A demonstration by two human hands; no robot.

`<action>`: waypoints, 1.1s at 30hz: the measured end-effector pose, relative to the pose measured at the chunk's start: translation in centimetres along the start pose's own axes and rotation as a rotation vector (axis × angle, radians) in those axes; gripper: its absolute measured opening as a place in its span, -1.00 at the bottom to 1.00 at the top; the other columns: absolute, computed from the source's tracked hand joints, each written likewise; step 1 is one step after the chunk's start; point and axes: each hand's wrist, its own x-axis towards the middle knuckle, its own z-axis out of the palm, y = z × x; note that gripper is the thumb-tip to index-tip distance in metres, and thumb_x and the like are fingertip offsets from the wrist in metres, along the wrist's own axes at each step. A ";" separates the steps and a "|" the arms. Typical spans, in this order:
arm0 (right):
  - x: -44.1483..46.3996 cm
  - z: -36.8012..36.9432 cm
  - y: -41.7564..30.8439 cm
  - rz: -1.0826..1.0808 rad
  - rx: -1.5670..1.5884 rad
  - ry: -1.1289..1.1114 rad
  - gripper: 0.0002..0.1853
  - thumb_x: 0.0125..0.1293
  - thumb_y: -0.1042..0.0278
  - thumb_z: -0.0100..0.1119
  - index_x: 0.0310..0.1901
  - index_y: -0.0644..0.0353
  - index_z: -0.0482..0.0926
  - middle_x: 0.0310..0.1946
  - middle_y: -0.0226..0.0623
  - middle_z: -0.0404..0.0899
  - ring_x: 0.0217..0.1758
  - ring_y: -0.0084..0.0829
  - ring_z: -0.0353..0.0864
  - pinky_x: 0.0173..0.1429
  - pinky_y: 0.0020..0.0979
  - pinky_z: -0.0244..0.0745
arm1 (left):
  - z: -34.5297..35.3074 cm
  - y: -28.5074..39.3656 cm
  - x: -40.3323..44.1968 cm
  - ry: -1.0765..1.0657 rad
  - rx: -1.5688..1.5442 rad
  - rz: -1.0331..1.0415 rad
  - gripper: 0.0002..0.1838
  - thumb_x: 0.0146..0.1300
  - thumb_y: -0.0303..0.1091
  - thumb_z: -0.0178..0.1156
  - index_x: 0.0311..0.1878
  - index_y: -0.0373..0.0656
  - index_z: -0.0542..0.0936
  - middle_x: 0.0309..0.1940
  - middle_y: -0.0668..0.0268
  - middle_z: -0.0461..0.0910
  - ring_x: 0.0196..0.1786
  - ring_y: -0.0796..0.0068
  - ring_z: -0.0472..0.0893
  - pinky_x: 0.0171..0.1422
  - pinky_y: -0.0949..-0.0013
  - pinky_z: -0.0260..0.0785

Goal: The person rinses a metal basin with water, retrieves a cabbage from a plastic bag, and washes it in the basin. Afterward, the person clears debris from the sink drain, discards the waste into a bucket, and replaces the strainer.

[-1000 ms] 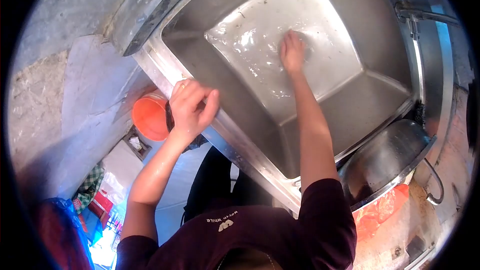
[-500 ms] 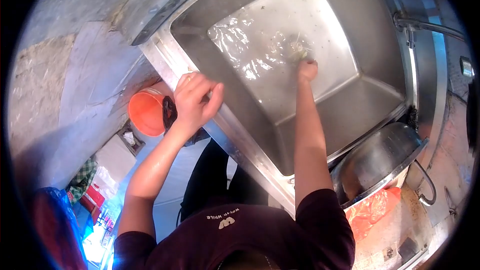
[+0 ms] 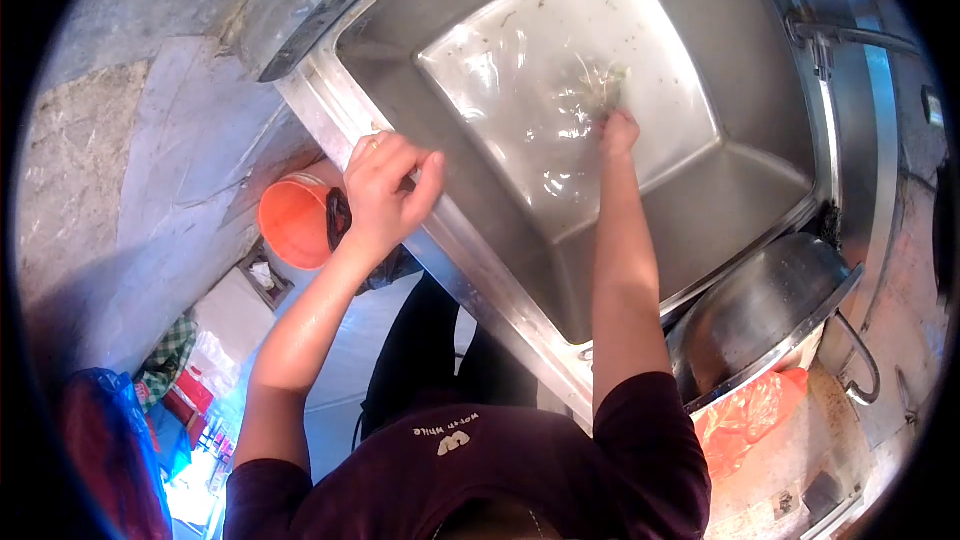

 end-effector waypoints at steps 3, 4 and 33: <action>0.0 -0.1 -0.6 0.074 0.006 -0.035 -0.78 0.12 0.55 0.00 -0.16 0.35 0.42 -0.47 -0.21 0.46 -0.64 -0.45 0.43 -0.67 -0.52 0.30 | 0.2 -0.2 0.0 0.020 0.016 0.005 -0.89 -0.09 -0.48 0.24 -0.62 -0.15 0.49 -0.70 0.31 0.35 -0.56 0.30 0.38 -0.38 0.37 0.20; 0.1 0.0 -0.7 0.091 -0.004 -0.046 -0.75 0.13 0.55 0.00 -0.12 0.35 0.40 -0.44 -0.19 0.47 -0.63 -0.44 0.44 -0.68 -0.52 0.31 | 0.2 -0.1 0.0 0.019 0.017 0.001 -0.89 -0.09 -0.48 0.24 -0.62 -0.15 0.49 -0.70 0.30 0.35 -0.56 0.30 0.38 -0.38 0.37 0.20; 0.5 -0.2 -0.6 0.113 0.019 -0.052 -0.71 0.11 0.54 0.09 -0.09 0.35 0.43 -0.47 -0.22 0.50 -0.68 -0.48 0.43 -0.68 -0.49 0.38 | 0.1 0.0 0.0 -0.009 0.053 -0.006 -0.88 -0.08 -0.48 0.23 -0.62 -0.16 0.48 -0.69 0.30 0.35 -0.53 0.30 0.40 -0.36 0.37 0.20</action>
